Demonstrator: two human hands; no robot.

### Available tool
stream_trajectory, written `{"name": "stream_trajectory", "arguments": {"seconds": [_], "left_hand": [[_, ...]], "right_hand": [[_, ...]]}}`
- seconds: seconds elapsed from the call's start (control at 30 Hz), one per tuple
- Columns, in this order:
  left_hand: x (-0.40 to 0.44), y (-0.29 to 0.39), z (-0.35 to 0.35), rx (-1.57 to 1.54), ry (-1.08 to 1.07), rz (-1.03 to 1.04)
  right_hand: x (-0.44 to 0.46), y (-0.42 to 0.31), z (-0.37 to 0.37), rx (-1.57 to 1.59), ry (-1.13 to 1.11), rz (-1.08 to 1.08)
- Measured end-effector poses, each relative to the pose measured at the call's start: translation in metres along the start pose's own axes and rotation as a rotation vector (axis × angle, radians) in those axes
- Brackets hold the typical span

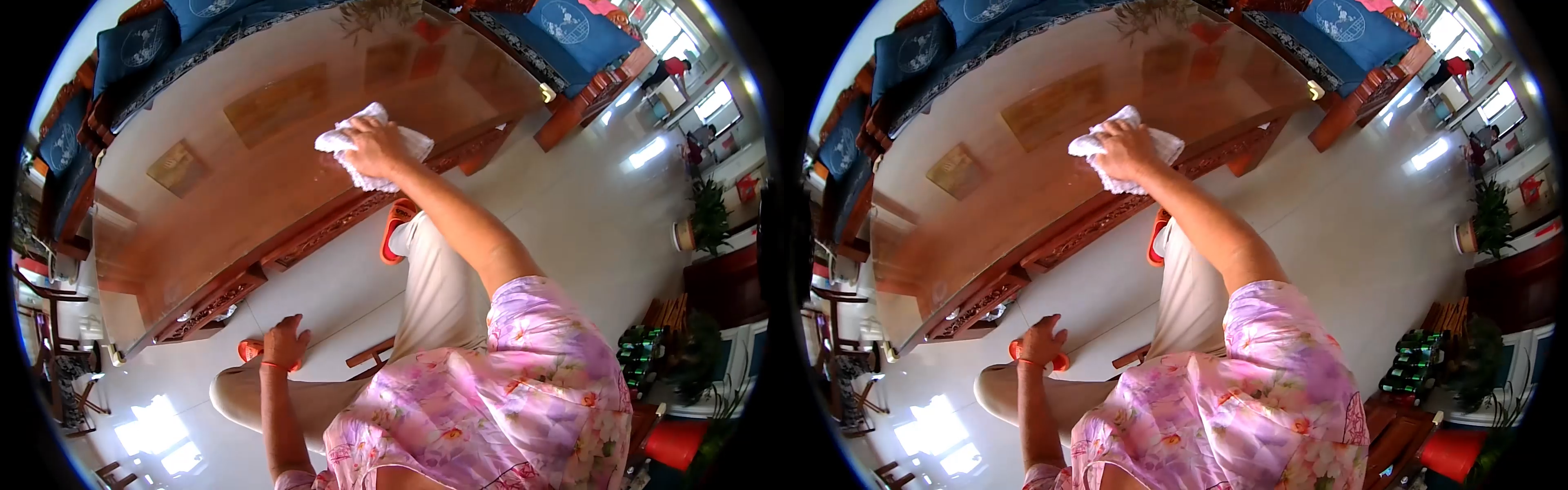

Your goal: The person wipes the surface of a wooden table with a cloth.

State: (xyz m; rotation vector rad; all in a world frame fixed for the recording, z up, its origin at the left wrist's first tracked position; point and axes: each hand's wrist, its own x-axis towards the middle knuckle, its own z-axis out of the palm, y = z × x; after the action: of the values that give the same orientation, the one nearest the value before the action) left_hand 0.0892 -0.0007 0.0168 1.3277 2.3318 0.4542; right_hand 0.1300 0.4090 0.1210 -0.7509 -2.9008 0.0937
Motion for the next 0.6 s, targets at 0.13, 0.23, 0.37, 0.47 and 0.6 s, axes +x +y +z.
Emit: {"name": "stream_trajectory", "arguments": {"seconds": [0.13,0.23,0.37,0.47,0.6], "left_hand": [[0.001,0.024,0.035,-0.005,-0.105,0.015],[0.003,0.042,0.049,-0.025,-0.151,0.002],[0.014,0.071,0.044,0.003,-0.119,0.032],[0.023,0.096,0.024,0.045,-0.109,0.045],[0.032,0.111,0.008,0.062,-0.075,0.112]], "right_hand": [[-0.003,0.071,-0.012,-0.008,-0.008,0.122],[-0.005,0.12,-0.02,-0.052,-0.024,0.231],[-0.009,0.197,-0.014,-0.026,0.109,0.308],[-0.014,0.256,-0.012,0.0,0.182,0.351],[-0.029,0.304,-0.033,-0.016,0.181,0.569]]}}
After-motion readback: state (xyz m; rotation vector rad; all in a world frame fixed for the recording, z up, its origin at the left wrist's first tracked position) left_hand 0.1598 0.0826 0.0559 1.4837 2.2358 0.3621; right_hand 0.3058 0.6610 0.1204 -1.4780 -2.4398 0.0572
